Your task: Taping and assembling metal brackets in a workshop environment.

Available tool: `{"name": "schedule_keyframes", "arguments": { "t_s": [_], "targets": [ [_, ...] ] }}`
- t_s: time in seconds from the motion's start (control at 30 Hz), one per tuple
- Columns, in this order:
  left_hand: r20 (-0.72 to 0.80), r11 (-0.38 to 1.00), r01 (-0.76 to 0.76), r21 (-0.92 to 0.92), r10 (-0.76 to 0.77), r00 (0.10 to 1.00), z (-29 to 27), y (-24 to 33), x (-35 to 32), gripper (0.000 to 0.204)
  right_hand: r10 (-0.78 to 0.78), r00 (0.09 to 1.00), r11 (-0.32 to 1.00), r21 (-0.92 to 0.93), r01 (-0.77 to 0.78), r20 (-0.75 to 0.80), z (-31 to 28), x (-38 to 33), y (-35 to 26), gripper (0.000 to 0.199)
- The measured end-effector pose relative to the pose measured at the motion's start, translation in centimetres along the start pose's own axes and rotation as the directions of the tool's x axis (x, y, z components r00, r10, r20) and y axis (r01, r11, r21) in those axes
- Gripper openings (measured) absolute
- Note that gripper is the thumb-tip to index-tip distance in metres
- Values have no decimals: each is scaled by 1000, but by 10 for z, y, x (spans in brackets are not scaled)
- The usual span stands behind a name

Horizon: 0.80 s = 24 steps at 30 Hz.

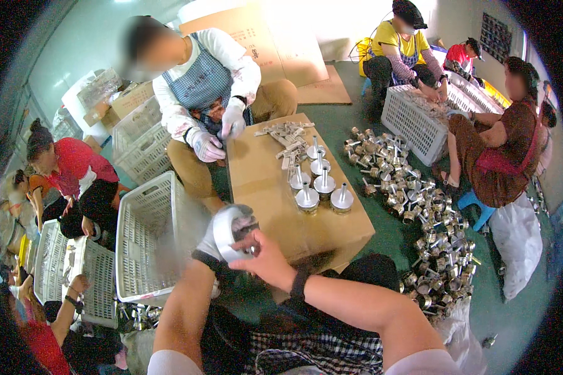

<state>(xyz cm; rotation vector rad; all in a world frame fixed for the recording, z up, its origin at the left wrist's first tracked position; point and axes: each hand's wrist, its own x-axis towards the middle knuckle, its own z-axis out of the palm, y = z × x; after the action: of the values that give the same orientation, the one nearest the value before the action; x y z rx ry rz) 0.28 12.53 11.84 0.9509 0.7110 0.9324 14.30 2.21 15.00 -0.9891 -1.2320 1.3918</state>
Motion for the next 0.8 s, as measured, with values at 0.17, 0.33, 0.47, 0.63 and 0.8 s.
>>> {"name": "schedule_keyframes", "arguments": {
  "t_s": [0.17, 0.33, 0.47, 0.63, 0.8],
  "targets": [
    [-85, 982, 158, 105, -150, 985, 17, -19, -62, 40, -30, 1000, 987, -155, 31, 10, 6, -69, 38, 48],
    [-275, 950, 266, -161, -303, 913, 26, -76, -124, 29, 15, 992, 993, -117, -30, -125, 27, -143, 65, 45],
    [-263, 932, 247, -264, -316, 912, 17, -105, -129, 31, 74, 979, 980, -170, -108, -192, 23, -151, 79, 41],
    [-206, 937, 247, -247, -300, 931, 10, -113, -118, 33, 172, 970, 985, 9, -173, -173, 22, -146, 73, 35],
    [-44, 833, 317, -452, -376, 926, -11, -136, -108, 38, 184, 962, 983, 26, -183, -200, 16, -149, 85, 35]
  ]
}}
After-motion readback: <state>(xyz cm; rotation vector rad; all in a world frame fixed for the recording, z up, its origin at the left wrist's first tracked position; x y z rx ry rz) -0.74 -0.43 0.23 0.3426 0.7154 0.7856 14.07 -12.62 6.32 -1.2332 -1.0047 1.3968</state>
